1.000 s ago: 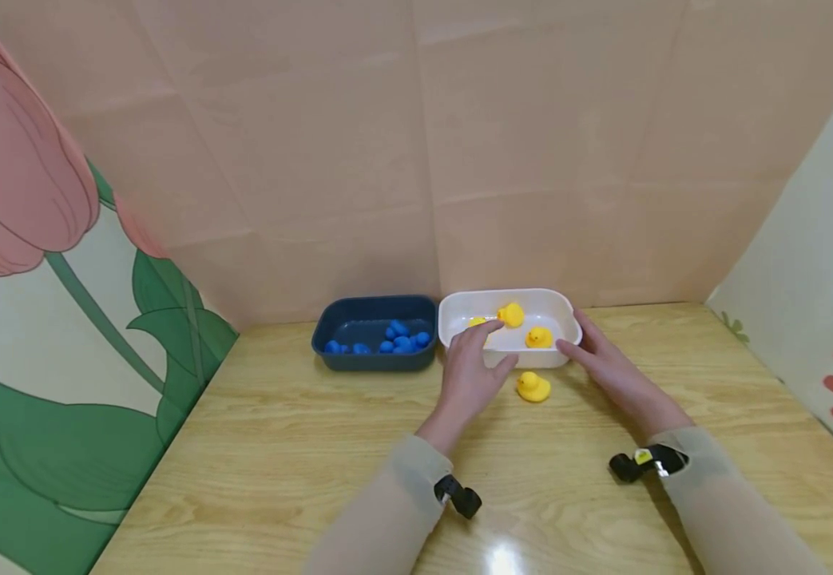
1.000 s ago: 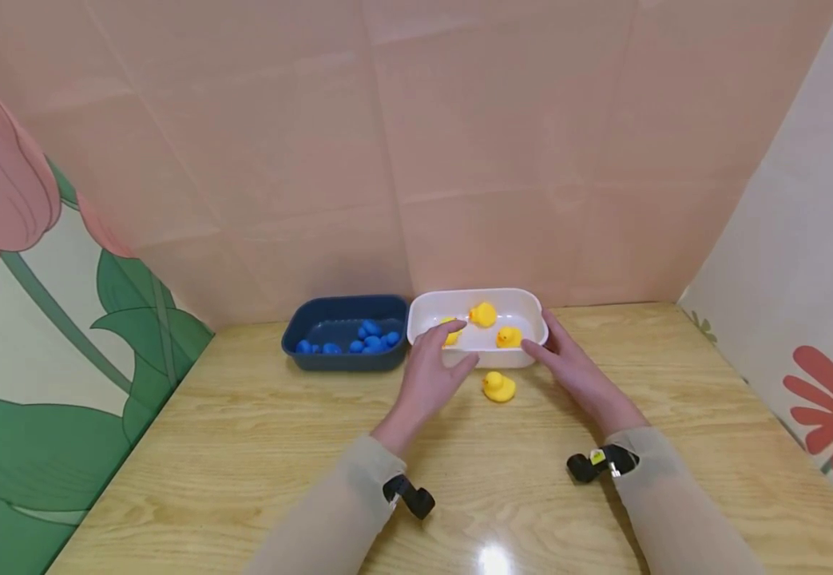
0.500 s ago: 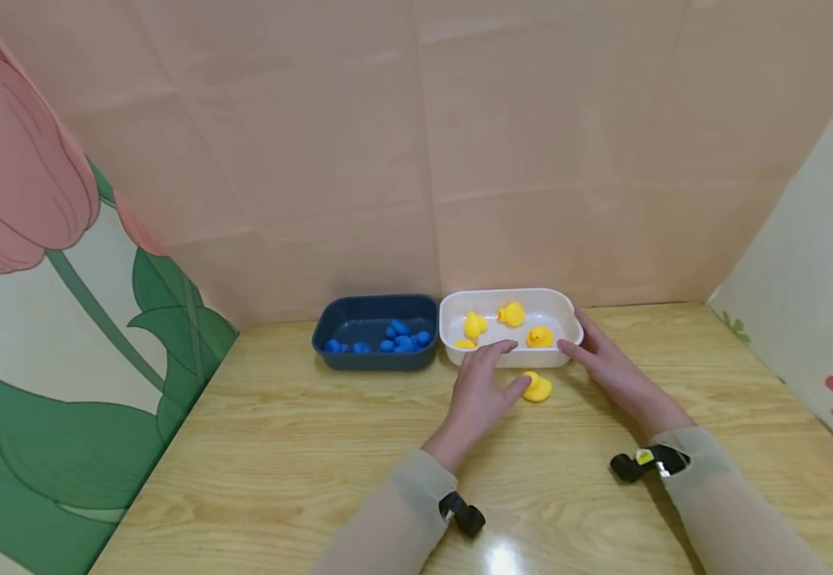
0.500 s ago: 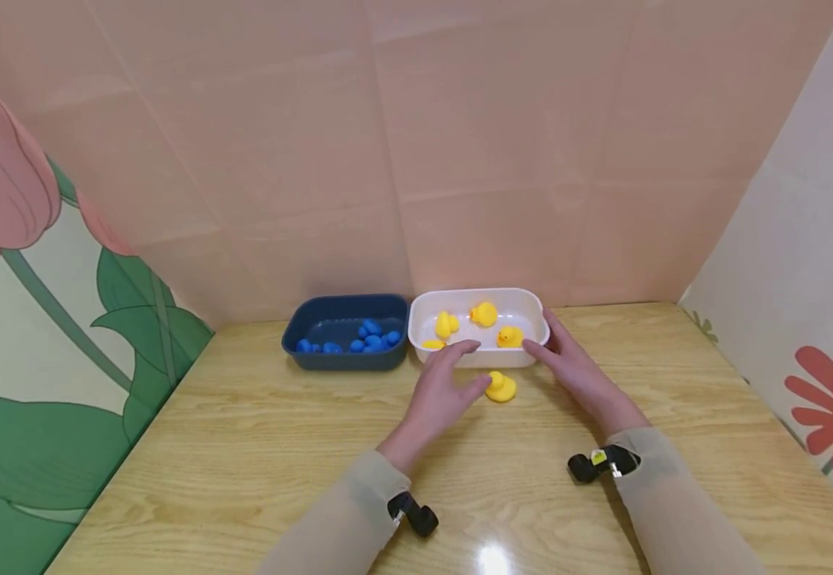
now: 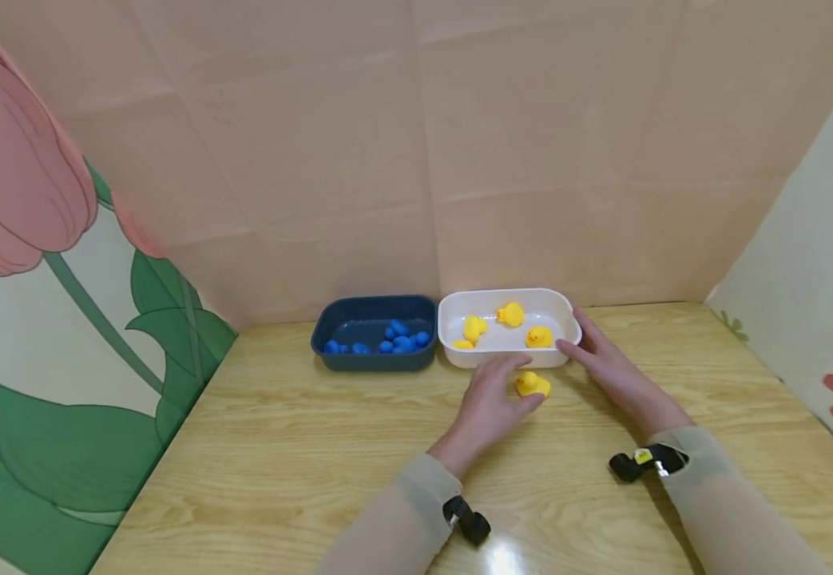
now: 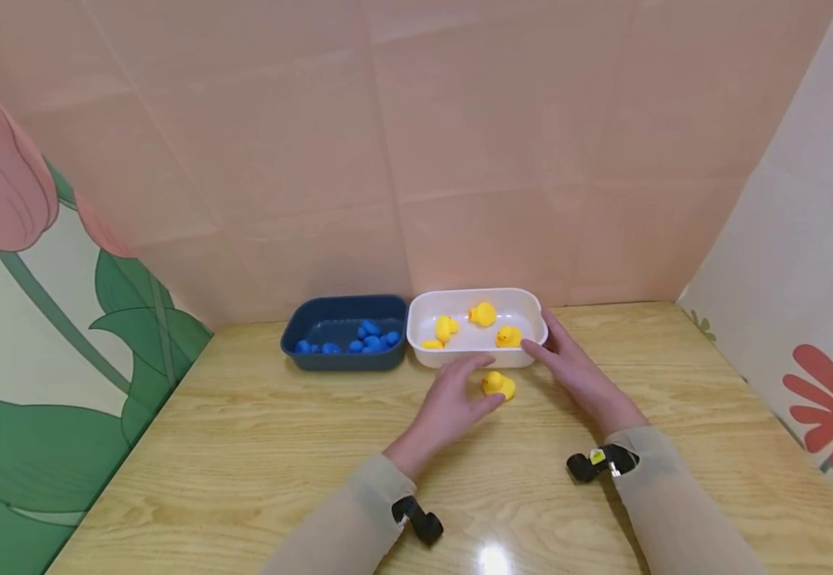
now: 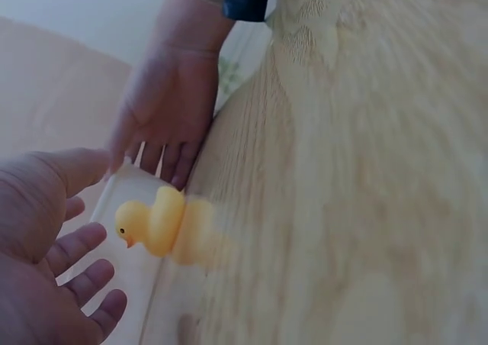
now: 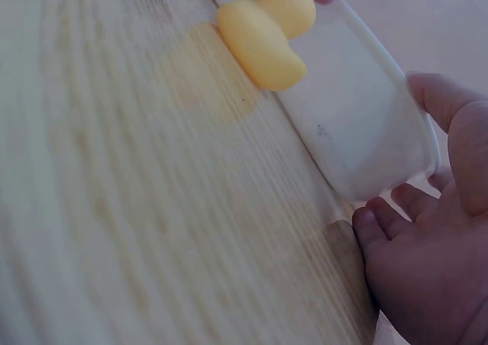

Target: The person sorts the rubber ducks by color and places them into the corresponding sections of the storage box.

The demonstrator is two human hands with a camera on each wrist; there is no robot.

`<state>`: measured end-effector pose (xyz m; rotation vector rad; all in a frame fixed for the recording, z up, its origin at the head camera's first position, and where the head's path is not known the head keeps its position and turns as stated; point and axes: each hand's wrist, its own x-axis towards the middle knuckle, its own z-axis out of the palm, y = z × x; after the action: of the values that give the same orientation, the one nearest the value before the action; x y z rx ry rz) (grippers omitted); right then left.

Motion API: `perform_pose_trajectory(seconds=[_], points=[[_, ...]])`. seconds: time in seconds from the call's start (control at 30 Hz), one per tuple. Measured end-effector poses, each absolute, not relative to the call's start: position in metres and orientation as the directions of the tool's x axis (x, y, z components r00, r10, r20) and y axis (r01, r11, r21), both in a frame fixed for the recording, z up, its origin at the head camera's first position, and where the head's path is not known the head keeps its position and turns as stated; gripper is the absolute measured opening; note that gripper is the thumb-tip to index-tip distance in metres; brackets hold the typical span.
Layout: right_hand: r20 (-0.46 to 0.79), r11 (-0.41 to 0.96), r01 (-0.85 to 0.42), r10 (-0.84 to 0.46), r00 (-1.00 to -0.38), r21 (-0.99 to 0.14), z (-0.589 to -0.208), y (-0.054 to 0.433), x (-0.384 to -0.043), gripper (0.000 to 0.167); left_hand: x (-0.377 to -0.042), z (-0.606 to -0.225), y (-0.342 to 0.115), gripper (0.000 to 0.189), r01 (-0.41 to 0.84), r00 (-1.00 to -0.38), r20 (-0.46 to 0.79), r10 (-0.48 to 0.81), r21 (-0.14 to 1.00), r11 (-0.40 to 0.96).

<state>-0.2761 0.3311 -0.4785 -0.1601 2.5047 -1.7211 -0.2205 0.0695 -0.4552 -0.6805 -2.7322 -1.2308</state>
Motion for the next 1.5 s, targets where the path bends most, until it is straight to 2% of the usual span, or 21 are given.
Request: perform_pose_trajectory(seconds=[0.8,1.5], points=[[-0.02,0.379,-0.038,-0.149,-0.989,-0.925,-0.473,0.329,-0.274,0.103,-0.235,-0.472,0.076,0.061,0.386,-0.913,0.156,0.378,0.634,0.67],[-0.018,0.358,-0.036,-0.146,-0.989,-0.933,-0.476,0.329,-0.275,0.103,-0.241,-0.478,0.084,0.049,0.407,-0.913,0.21,0.351,0.555,0.725]])
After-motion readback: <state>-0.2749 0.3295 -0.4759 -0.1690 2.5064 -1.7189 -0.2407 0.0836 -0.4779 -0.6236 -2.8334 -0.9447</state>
